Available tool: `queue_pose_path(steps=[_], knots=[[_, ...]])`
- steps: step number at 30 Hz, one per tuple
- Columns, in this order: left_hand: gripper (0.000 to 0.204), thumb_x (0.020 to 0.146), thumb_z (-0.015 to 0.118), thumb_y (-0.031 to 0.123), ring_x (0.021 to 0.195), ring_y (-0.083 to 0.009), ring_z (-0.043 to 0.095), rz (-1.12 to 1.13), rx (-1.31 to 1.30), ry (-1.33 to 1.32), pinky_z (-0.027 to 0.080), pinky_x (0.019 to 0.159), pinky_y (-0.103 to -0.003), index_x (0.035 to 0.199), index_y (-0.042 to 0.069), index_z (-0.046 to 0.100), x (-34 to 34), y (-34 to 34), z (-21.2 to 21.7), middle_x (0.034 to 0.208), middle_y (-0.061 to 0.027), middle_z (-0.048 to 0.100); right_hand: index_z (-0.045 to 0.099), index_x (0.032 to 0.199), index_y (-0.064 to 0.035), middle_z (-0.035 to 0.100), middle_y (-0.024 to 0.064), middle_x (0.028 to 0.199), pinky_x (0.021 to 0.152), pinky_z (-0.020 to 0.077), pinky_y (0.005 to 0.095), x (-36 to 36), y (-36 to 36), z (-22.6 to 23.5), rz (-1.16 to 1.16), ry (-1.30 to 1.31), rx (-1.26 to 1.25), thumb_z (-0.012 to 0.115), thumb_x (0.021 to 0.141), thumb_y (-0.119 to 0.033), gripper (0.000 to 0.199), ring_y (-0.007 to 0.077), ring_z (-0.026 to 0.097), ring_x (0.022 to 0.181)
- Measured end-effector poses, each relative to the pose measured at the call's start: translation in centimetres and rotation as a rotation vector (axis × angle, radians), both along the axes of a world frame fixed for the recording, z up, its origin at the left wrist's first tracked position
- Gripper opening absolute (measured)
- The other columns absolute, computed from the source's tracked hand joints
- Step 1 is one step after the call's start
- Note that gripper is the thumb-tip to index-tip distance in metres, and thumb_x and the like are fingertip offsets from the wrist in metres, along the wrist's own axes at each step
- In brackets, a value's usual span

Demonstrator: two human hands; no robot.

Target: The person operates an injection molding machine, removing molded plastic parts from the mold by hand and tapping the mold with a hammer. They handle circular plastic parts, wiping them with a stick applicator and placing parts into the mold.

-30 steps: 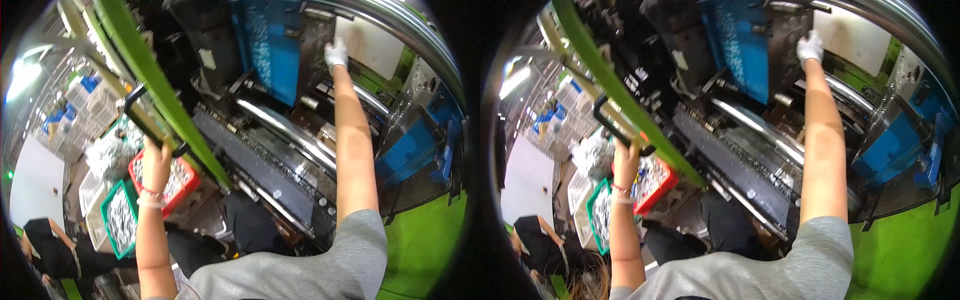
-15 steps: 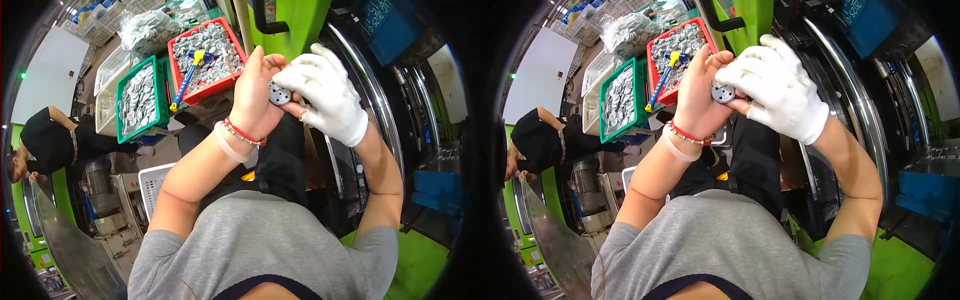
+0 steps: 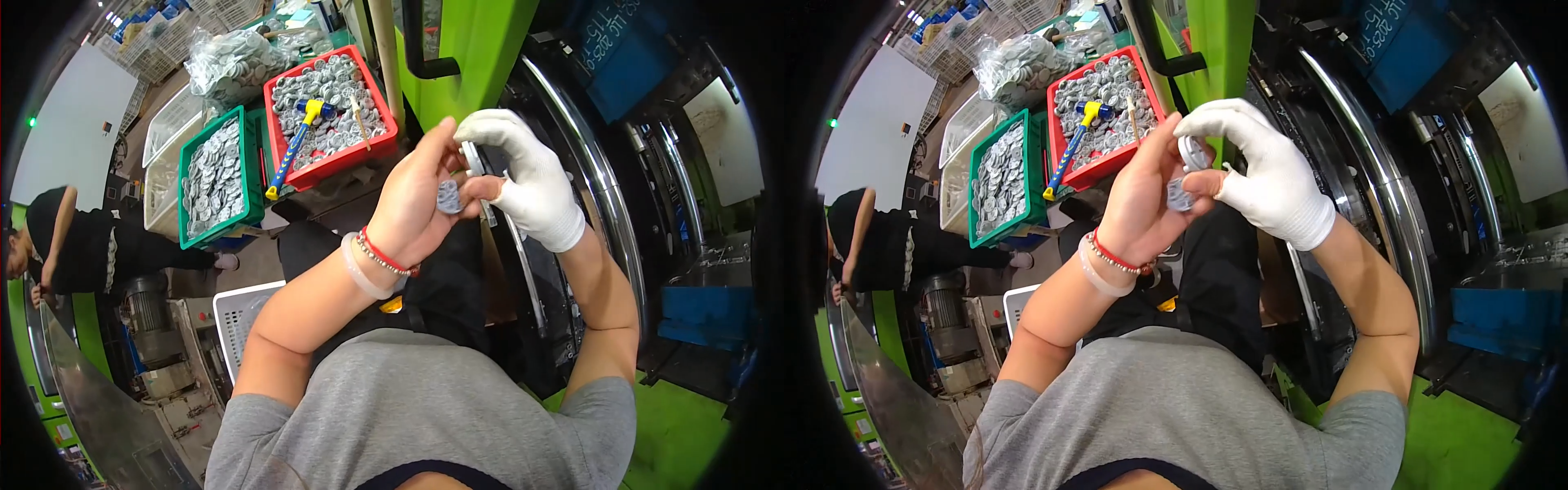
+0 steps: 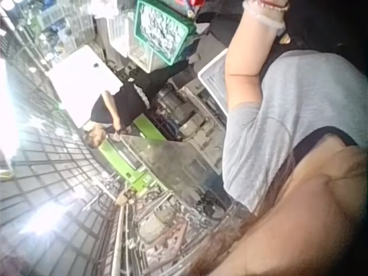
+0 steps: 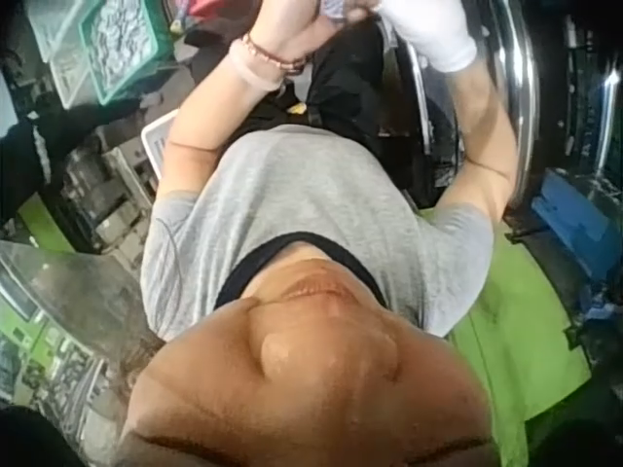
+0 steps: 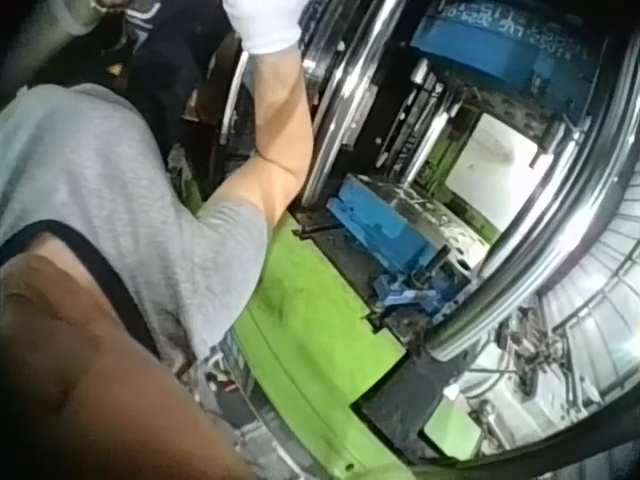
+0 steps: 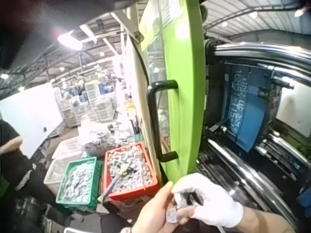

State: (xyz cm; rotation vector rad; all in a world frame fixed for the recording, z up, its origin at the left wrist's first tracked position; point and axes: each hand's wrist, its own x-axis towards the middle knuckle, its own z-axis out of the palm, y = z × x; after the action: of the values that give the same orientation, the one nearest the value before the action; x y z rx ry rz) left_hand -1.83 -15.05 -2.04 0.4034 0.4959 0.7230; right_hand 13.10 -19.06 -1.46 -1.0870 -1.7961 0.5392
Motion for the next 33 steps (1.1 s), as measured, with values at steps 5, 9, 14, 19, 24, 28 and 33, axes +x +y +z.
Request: queue_pose_path(steps=[5, 9, 14, 19, 24, 28, 33], knots=[[0.033, 0.095, 0.047, 0.037, 0.045, -0.0042, 0.037, -0.153, 0.383, 0.103, 0.031, 0.038, -0.019, 0.083, 0.007, 0.054, -1.1, 0.0, 0.4, 0.066, 0.0022, 0.048, 0.049, 0.118, -0.0012, 0.057, 0.0069, 0.106, 0.090, 0.0425, 0.0286, -0.2, 0.0, -0.5, 0.234, 0.787, -0.452, 0.074, 0.074, -0.039, 0.063, 0.0150, 0.055, 0.098], [0.033, 0.092, 0.053, 0.037, 0.044, -0.0026, 0.033, -0.219, 0.315, 0.081, 0.029, 0.038, -0.018, 0.076, 0.008, 0.052, -0.8, 0.2, 1.2, 0.063, 0.0047, 0.045, 0.048, 0.120, -0.0017, 0.057, 0.0064, 0.108, 0.090, 0.0428, 0.0292, 0.0, -0.3, -0.3, 0.200, 0.726, -0.374, 0.073, 0.075, -0.037, 0.062, 0.0151, 0.055, 0.099], [0.031, 0.092, 0.052, 0.038, 0.046, -0.0020, 0.034, -0.268, 0.169, 0.024, 0.028, 0.038, -0.017, 0.081, 0.009, 0.049, 0.7, 0.0, 1.4, 0.064, 0.0052, 0.045, 0.050, 0.120, -0.0010, 0.055, 0.0071, 0.111, 0.090, 0.0436, 0.0299, 1.3, -0.5, -0.7, 0.060, 0.489, -0.031, 0.070, 0.080, -0.012, 0.045, 0.0156, 0.055, 0.098], [0.033, 0.096, 0.044, 0.035, 0.045, -0.0030, 0.032, -0.290, 0.210, 0.088, 0.027, 0.037, -0.017, 0.098, 0.003, 0.052, 2.0, 0.3, 0.7, 0.065, 0.0023, 0.045, 0.056, 0.110, 0.0002, 0.057, 0.0101, 0.105, 0.079, 0.0479, 0.0293, 3.4, -0.8, 0.1, -0.067, 0.168, 0.187, 0.069, 0.077, -0.002, 0.036, 0.0160, 0.058, 0.089], [0.030, 0.096, 0.048, 0.024, 0.054, -0.0034, 0.036, 0.510, 1.133, 0.475, 0.032, 0.048, -0.017, 0.117, 0.002, 0.048, 0.9, 4.5, 1.4, 0.071, 0.0020, 0.045, 0.053, 0.109, -0.0007, 0.060, 0.0083, 0.099, 0.075, 0.0513, 0.0266, 15.3, -2.3, 4.7, -0.589, 0.338, 0.512, 0.064, 0.083, -0.008, 0.029, 0.0135, 0.060, 0.085], [0.038, 0.091, 0.057, 0.026, 0.066, -0.0090, 0.047, 0.713, 1.469, 1.156, 0.040, 0.059, -0.024, 0.119, 0.003, 0.048, 2.0, 9.4, 5.3, 0.082, -0.0036, 0.053, 0.053, 0.109, 0.0047, 0.060, 0.0101, 0.102, 0.080, 0.0529, 0.0295, 36.0, -3.5, 1.7, -1.018, 0.413, 0.540, 0.060, 0.087, -0.012, 0.028, 0.0176, 0.060, 0.089], [0.023, 0.092, 0.052, 0.020, 0.068, -0.0245, 0.052, 0.804, 1.575, 1.110, 0.044, 0.069, -0.033, 0.099, -0.001, 0.052, 3.4, 14.5, 1.9, 0.081, -0.0126, 0.057, 0.047, 0.123, 0.0050, 0.055, 0.0140, 0.115, 0.081, 0.0533, 0.0307, 43.8, -0.4, -1.7, -1.067, 0.459, 0.252, 0.057, 0.088, -0.007, 0.039, 0.0198, 0.057, 0.099]])
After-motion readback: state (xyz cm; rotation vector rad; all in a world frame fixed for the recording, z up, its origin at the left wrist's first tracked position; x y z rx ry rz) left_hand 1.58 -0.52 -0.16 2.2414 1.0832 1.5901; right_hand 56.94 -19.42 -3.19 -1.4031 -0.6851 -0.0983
